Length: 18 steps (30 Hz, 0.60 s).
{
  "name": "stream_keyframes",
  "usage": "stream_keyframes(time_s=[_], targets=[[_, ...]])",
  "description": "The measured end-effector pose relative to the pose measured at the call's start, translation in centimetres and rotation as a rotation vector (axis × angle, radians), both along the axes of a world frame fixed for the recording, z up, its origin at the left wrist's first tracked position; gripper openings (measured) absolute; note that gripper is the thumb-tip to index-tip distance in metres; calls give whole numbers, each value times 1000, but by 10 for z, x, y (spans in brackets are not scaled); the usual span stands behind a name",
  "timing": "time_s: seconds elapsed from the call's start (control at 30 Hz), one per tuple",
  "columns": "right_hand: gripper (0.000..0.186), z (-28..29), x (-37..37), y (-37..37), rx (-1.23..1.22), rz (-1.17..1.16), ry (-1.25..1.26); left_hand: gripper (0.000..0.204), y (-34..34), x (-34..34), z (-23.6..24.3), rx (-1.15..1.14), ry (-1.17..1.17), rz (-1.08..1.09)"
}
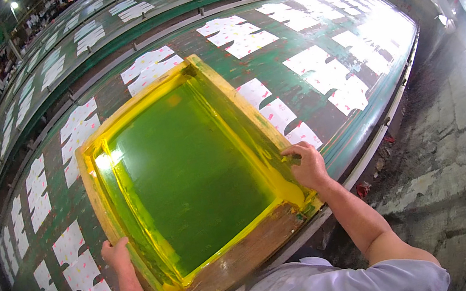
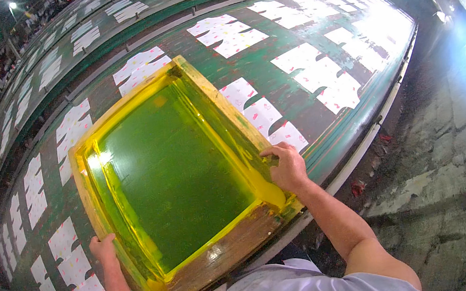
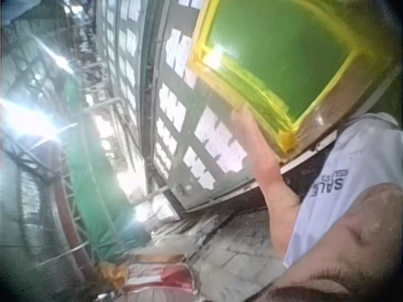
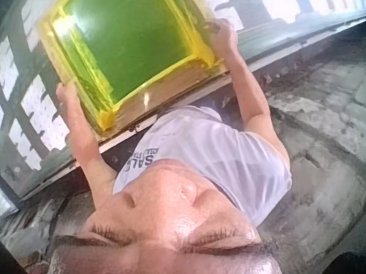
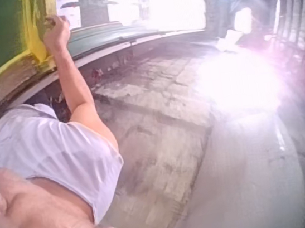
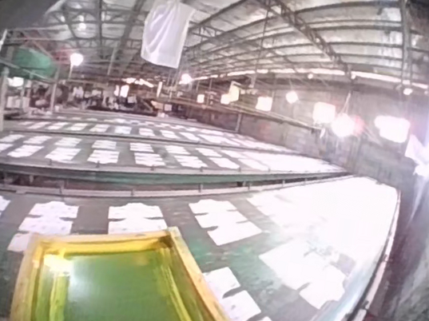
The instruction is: The person uses a squeegee to pull green ink across a screen-printing frame, repeatedly applying ink to a series of white paper sheets arranged on a conveyor belt. The person moves the frame along the belt and continues the printing process.
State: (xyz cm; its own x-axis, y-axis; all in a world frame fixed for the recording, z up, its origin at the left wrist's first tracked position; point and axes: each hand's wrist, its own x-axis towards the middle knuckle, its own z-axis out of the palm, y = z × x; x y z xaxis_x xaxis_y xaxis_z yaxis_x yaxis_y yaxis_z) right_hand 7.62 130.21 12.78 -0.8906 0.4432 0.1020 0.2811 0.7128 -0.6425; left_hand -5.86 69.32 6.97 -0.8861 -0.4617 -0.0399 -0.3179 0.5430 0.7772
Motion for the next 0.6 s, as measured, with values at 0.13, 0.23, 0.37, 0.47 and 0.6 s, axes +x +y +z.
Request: stream_keyframes(time_s=[0.13,0.23,0.37,0.47,0.6], targets=[[52,-16,0,85,42,-29,43,32,89,-3,-4,-7,7,3],[51,-27,3,148,-10,-59,14,33,150,2,-24,131,124,-40],[51,-37,3,218,-50,-75,18,31,217,13,-34,115,106,16],[50,-43,4,256,-64,-81,27,29,258,16,-31,134,120,7],[49,-48,9,292,-119,-117,-23,29,298,13,-29,215,158,0]])
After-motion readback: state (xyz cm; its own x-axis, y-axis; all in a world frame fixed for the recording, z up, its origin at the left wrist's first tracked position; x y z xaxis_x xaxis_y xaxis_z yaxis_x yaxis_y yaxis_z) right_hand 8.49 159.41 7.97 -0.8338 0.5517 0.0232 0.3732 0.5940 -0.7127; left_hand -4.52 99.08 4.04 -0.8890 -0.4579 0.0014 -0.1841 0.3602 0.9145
